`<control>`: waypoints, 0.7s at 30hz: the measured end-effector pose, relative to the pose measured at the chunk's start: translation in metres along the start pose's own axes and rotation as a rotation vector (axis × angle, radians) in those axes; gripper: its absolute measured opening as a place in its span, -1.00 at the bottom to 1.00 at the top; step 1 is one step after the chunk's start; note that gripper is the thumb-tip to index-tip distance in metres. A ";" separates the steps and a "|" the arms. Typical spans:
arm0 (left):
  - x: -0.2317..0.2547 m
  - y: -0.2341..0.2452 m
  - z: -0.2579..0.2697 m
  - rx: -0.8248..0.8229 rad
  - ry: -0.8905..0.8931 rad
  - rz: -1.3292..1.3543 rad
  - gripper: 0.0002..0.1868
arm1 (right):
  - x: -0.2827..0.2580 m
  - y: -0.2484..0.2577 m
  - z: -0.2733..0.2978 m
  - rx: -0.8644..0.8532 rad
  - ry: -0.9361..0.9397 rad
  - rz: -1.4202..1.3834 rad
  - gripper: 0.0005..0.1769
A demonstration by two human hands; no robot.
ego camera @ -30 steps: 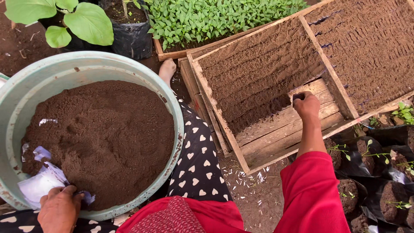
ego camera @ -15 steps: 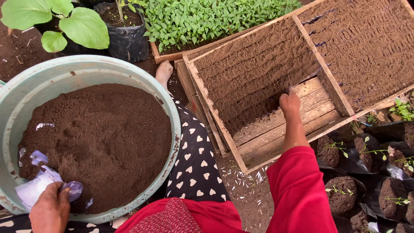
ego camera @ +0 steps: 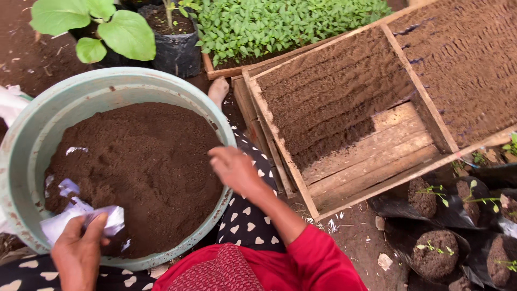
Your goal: The person scoops soil from a large basin and fills small plastic seed pouches by hand. They then place the filled pouches into a wooden seedling tray. The person repeats this process multiple times.
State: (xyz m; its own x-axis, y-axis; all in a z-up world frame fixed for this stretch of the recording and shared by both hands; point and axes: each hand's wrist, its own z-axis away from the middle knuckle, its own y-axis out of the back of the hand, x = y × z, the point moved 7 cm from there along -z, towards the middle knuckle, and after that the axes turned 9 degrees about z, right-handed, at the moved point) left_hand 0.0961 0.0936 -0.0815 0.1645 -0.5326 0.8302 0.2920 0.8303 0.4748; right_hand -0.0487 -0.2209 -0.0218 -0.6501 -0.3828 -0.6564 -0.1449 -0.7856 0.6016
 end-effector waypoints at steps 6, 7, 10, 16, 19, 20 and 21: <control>0.063 -0.030 0.023 -0.084 0.007 0.100 -0.79 | -0.042 -0.078 -0.005 -0.167 0.184 -0.215 -0.66; 0.065 -0.030 0.025 -0.062 0.018 0.105 -0.79 | -0.044 -0.086 -0.006 -0.186 0.196 -0.207 -0.66; 0.078 -0.041 0.026 -0.118 -0.046 0.154 -0.72 | -0.048 -0.097 -0.014 -0.150 0.325 -0.212 -0.64; 0.074 -0.048 0.018 -0.134 -0.111 0.142 -0.82 | -0.048 -0.097 -0.025 -0.114 0.456 -0.385 -0.75; 0.079 -0.052 0.019 -0.178 -0.173 0.131 -0.79 | -0.051 -0.096 -0.025 -0.056 0.529 -0.280 -0.84; 0.073 -0.052 0.015 -0.172 -0.143 0.120 -0.83 | -0.043 -0.096 -0.030 -0.028 0.450 -0.297 -0.85; 0.067 -0.052 0.012 -0.167 -0.114 0.108 -0.87 | -0.036 -0.096 -0.034 0.000 0.371 -0.313 -0.85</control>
State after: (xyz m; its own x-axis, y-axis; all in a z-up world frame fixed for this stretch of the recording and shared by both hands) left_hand 0.0807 0.0164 -0.0473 0.0990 -0.4121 0.9057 0.4321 0.8377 0.3339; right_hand 0.0139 -0.1485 -0.0719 -0.2652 -0.2754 -0.9240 -0.2916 -0.8906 0.3491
